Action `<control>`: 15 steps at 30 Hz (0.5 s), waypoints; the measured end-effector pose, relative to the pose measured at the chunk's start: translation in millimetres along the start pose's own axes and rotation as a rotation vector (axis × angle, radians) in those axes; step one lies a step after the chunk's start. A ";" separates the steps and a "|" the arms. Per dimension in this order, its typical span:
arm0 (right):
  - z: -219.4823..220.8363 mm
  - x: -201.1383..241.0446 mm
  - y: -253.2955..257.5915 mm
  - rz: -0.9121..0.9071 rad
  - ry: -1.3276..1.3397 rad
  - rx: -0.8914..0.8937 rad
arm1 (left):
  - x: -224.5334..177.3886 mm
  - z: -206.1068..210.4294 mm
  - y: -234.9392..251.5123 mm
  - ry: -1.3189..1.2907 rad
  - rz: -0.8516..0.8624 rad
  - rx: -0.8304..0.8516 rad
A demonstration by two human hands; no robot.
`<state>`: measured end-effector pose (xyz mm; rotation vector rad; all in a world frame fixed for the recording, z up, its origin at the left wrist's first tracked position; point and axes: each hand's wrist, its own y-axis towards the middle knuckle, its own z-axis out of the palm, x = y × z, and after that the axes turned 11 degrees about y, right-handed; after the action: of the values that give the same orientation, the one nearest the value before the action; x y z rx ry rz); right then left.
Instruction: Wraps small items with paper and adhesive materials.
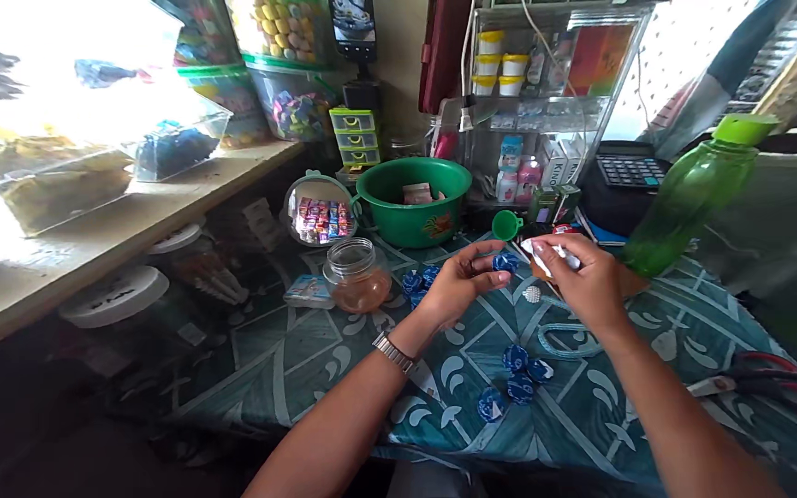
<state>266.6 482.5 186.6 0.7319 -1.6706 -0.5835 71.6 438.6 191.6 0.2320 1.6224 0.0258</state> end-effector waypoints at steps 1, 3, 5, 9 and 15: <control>-2.1 1.5 1.4 0.003 0.012 0.000 | 0.0 -0.6 0.4 -0.014 -0.004 -0.011; -1.4 2.1 1.5 -0.032 0.029 0.027 | -0.2 -0.7 0.1 -0.041 -0.005 -0.036; 2.9 0.1 -1.1 -0.107 0.041 0.085 | 1.3 -0.5 -0.3 -0.044 0.006 -0.036; 8.9 -3.6 -5.4 -0.177 -0.076 0.122 | 3.2 -1.0 -0.3 -0.030 0.007 0.008; 4.1 -2.0 -2.6 -0.151 -0.070 0.090 | -0.8 0.7 -2.1 -0.147 -0.045 0.037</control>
<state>263.3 482.2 182.6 0.9177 -1.7253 -0.6496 72.1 436.3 191.9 0.2209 1.4822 -0.0550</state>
